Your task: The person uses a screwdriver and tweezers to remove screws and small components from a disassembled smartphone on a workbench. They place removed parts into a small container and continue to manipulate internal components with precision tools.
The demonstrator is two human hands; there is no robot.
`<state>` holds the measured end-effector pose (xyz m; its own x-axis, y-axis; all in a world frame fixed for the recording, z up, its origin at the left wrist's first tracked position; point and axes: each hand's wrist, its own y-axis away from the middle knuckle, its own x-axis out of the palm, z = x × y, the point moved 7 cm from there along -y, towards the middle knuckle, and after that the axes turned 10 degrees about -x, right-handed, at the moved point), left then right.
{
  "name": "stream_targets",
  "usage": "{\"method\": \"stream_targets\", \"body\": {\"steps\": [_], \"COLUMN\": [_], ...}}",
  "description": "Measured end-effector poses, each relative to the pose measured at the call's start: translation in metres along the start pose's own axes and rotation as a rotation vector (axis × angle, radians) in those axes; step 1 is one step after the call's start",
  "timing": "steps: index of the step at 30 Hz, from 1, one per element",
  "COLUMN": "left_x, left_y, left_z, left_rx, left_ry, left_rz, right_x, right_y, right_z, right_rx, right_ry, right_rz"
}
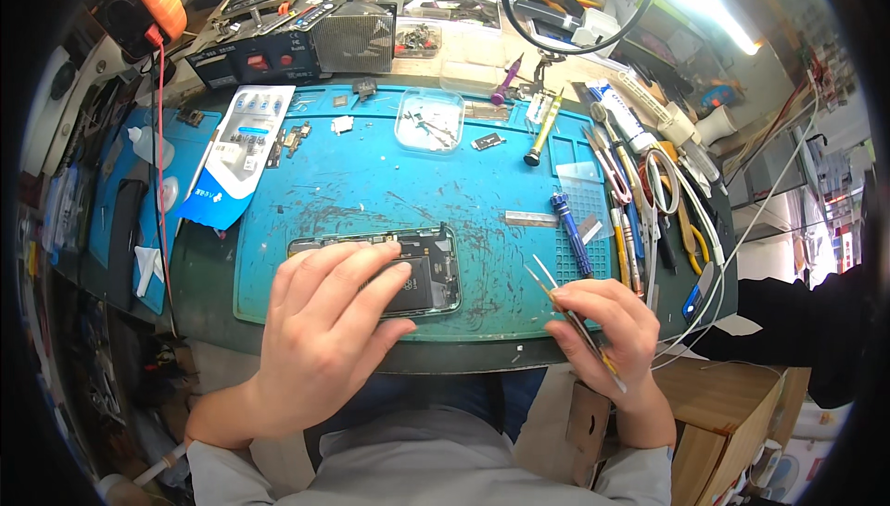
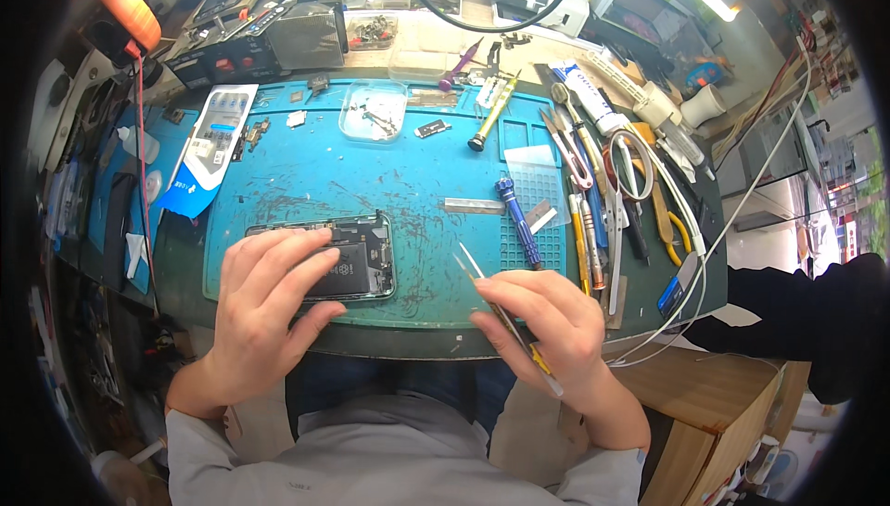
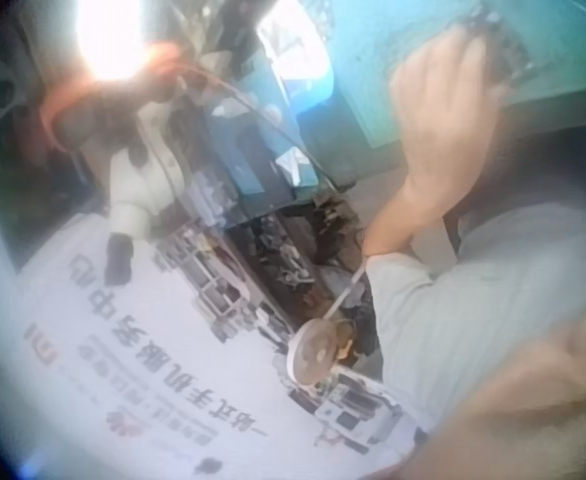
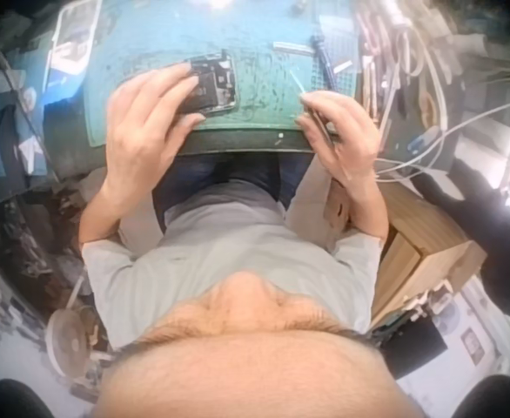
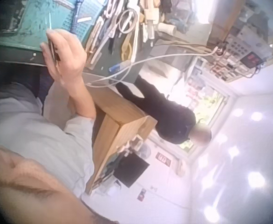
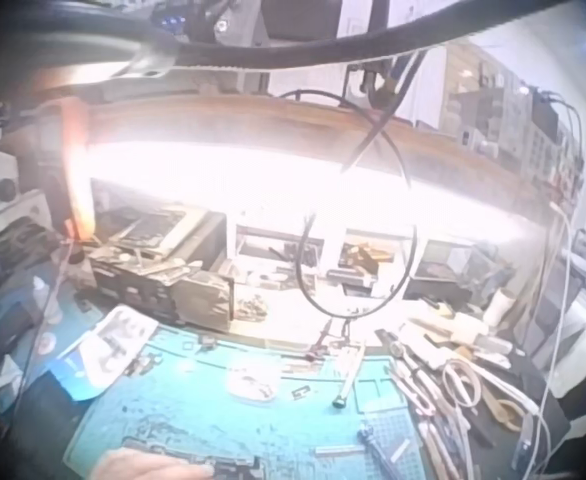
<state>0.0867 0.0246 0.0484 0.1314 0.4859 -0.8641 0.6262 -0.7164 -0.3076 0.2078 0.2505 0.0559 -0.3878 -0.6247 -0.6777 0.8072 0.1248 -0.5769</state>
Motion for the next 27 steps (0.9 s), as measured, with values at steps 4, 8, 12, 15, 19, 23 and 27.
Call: {"method": "stream_targets", "body": {"steps": [4,8,12,15,19,23,27], "left_x": [0.002,0.000,0.003,0.017,0.015,0.019,0.029], "left_y": [-0.005,-0.010,-0.001,0.010,0.009,0.010,0.014], "left_z": [0.006,0.011,-0.006,-0.009,-0.007,-0.011,-0.013], "left_rx": [-0.074,-0.065,0.026,0.014,0.003,0.022,-0.018], "left_ry": [-0.055,-0.071,0.052,0.133,0.062,0.045,0.141], "left_rz": [0.042,0.061,-0.018,-0.063,-0.176,-0.136,-0.132], "right_x": [0.004,-0.007,-0.010,-0.019,-0.026,-0.023,-0.016], "right_y": [0.005,0.002,-0.001,-0.002,0.005,0.001,-0.001], "right_z": [0.004,0.000,-0.009,-0.024,-0.035,-0.022,-0.012], "right_rx": [-0.054,-0.121,-0.073,0.016,0.039,0.006,-0.036], "right_ry": [0.118,0.418,0.575,0.742,0.702,0.552,0.403], "right_rz": [0.001,-0.042,-0.035,0.000,0.014,-0.035,-0.040]}}
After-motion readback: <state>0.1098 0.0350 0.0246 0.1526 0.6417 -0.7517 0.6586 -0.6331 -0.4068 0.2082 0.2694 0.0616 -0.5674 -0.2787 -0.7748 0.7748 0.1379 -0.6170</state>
